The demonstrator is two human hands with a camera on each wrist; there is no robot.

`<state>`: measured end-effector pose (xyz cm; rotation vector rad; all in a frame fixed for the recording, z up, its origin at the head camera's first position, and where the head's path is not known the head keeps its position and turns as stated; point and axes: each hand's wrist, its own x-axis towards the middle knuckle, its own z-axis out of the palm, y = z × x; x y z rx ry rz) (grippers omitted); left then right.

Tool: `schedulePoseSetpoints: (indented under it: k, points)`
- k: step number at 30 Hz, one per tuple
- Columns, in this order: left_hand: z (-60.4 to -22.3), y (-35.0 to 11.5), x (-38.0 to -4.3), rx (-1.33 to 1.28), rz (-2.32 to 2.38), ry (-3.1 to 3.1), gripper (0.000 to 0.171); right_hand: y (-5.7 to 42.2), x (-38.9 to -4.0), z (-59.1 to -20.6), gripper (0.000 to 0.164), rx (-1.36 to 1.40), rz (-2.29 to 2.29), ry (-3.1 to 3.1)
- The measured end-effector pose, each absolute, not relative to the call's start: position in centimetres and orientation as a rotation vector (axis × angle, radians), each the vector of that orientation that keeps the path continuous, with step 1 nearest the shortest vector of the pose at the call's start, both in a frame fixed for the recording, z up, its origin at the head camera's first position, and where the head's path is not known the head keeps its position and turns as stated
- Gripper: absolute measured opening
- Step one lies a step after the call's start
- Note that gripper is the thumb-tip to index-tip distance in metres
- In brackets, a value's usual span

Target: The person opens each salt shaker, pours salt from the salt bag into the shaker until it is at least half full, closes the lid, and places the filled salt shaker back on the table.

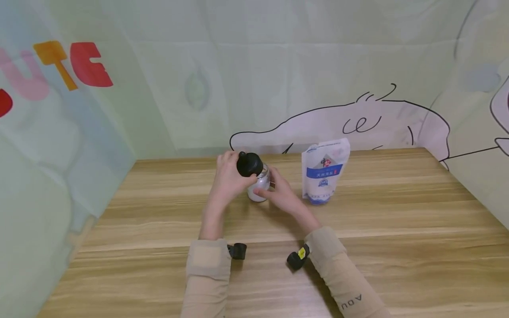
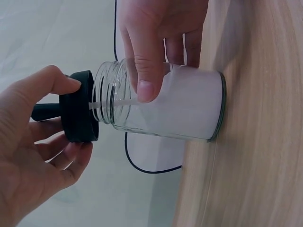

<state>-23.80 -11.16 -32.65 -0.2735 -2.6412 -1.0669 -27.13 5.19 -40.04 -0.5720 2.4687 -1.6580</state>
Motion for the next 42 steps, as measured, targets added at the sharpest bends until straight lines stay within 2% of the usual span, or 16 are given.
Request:
schedulePoseSetpoints:
  k: [10, 42]
  points:
    - [-32.49, -11.11, -24.11, -0.329, -1.033, -2.645, 0.059, 5.3, -26.89, -40.03, 0.074, -0.572, -1.667, 2.488]
    - [-32.19, -10.54, -24.52, -0.348, -1.014, -2.756, 0.065, 5.32, -26.91, -40.01, 0.07, -0.635, -1.695, 2.483]
